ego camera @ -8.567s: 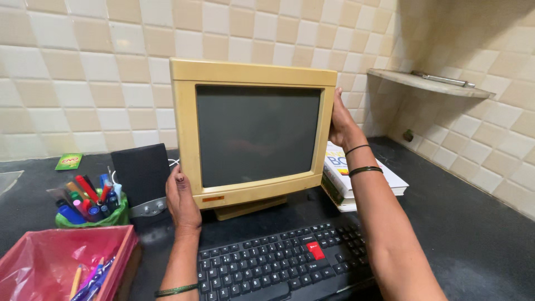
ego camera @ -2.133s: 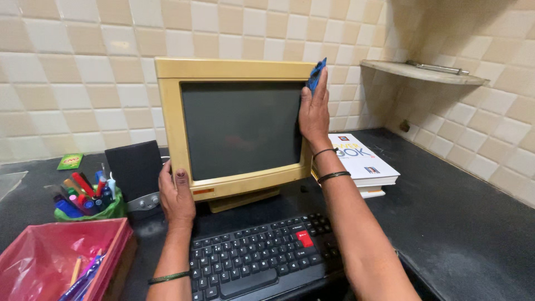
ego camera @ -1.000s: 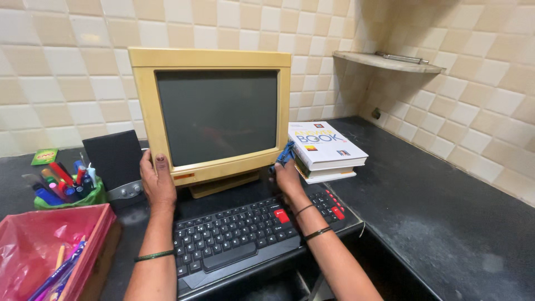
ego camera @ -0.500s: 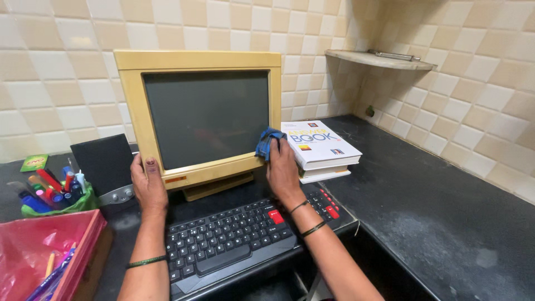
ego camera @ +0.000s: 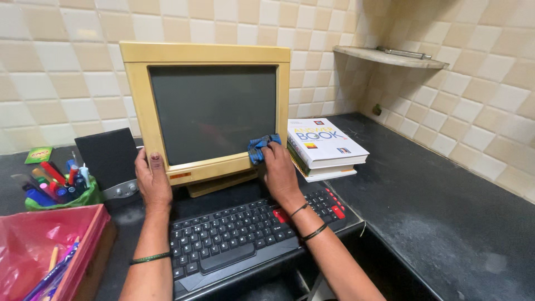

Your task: The person wipes the screen and casing of a beige CRT monitor with a blue cloth, then wipes the black keyboard. The person uses circular and back-and-forth motions across the monitor and keyboard surfaces.

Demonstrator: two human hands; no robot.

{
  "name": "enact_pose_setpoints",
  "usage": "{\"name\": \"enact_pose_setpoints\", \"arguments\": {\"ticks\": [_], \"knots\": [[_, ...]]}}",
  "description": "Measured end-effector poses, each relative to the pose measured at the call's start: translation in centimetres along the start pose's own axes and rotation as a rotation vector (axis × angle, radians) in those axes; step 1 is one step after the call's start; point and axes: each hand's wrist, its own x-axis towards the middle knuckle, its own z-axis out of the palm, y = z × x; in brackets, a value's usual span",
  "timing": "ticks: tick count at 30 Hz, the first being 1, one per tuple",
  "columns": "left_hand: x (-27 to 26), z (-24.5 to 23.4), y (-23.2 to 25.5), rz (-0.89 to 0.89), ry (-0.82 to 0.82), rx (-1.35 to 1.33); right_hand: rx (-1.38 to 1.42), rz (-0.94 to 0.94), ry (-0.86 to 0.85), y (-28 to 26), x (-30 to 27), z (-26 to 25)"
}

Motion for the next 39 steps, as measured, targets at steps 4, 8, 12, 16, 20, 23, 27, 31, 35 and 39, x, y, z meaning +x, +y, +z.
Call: {"name": "enact_pose_setpoints", "arguments": {"ticks": [4,8,12,16,20,23,27,31,35,39], "knots": [[-0.2,0.0,0.0,-0.025,0.000,-0.005,0.029,-0.039,0.016,-0.1,-0.3,0.6],[-0.1,0.0,0.1,-0.013,0.000,-0.005,0.060,0.023,0.061,0.1,0.6,0.9],[-0.1,-0.1,0.3,-0.006,-0.003,-0.002,0.061,-0.001,0.100,0.9,3.1,0.6],[-0.2,-0.2,0.3,-0.011,-0.005,-0.007,0.013,-0.092,0.160,2.0,7.0,-0.3],[-0.1,-0.2,0.5,-0.040,-0.017,-0.011,0.003,-0.108,0.132,2.6,10.3,-1.6],[-0.3,-0.2,0.3,-0.047,-0.015,-0.016,-0.070,-0.122,0.133,2.4,10.3,-1.9],[0.0,0.1,0.1,-0.049,0.003,-0.016,-0.152,-0.158,0.073,1.5,7.2,-1.5],[0.0,0.3,-0.2,-0.065,-0.012,-0.182,-0.173,-0.151,-0.070,1.7,3.4,-0.9],[0.4,-0.1,-0.4,-0.217,-0.085,-0.553,-0.010,-0.070,-0.048,2.1,2.5,-0.4],[1.3,-0.7,-1.0,-0.404,-0.076,-0.778,0.098,-0.111,-0.068,0.8,2.4,-0.8]]}}
